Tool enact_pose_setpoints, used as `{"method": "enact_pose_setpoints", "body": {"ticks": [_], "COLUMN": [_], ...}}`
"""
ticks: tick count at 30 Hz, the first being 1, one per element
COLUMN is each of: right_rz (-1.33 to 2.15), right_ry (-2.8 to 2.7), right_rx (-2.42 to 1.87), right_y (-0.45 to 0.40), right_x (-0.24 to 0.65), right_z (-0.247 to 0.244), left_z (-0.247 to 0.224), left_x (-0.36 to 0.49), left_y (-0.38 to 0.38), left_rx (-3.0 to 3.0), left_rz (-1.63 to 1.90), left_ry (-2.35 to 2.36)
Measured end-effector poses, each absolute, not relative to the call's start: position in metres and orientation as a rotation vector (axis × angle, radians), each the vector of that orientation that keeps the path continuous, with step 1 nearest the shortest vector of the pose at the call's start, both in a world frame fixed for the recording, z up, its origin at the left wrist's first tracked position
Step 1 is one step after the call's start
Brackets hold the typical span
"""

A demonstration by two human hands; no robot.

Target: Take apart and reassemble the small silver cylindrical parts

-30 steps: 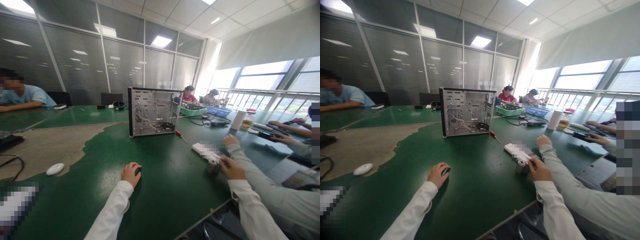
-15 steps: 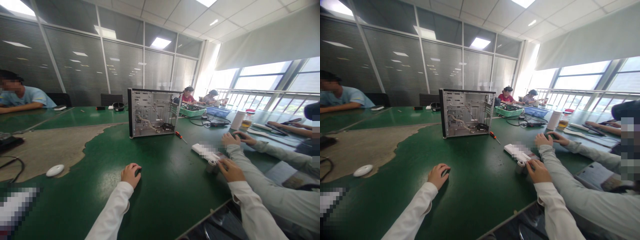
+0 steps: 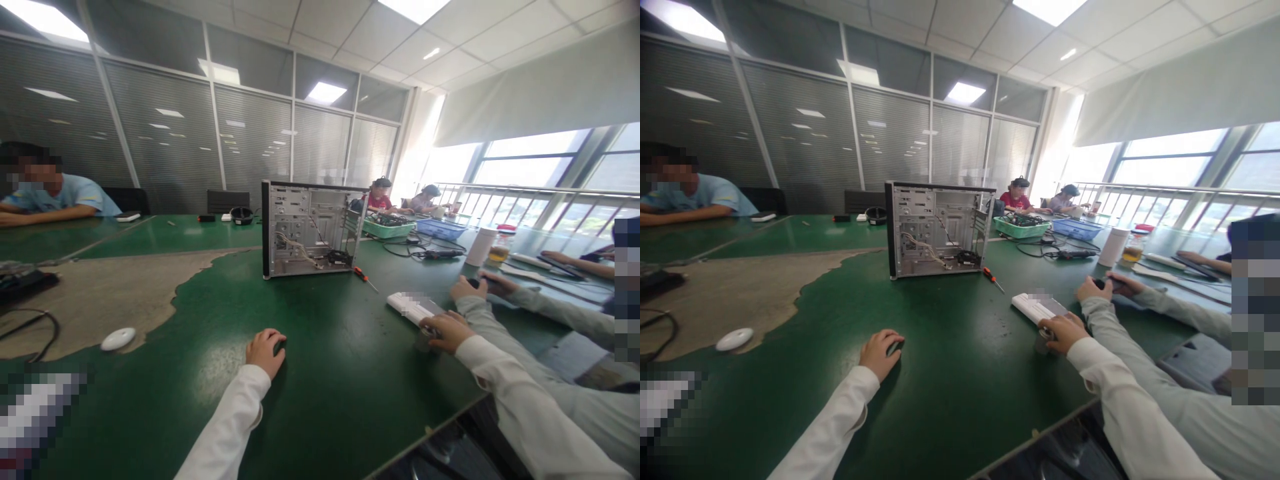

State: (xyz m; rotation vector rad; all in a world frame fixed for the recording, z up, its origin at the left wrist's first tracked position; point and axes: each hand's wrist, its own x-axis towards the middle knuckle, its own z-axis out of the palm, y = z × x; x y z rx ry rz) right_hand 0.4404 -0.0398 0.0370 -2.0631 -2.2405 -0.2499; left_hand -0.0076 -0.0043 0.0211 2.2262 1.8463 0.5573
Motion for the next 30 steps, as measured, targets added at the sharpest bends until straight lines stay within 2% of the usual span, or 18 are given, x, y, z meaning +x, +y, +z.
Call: {"method": "enact_pose_setpoints", "body": {"ticks": [11, 23, 30], "right_rz": [-0.299, -0.214, 0.019], "right_ry": [-2.356, -2.510, -2.548], "right_rx": [-1.868, -1.546, -1.279], "right_y": [-0.014, 0.018, 0.015], "right_x": [0.400, 0.249, 0.163], "right_z": [0.038, 0.057, 0.060], "left_z": [0.017, 0.015, 0.004], "left_x": [-0.010, -0.009, -0.013], "left_y": [-0.003, -0.002, 0.003], "left_rx": [2.230, 2.226, 2.164], "left_rz": [0.598, 0.590, 0.733], "left_ry": [1.819, 1.825, 1.786]}}
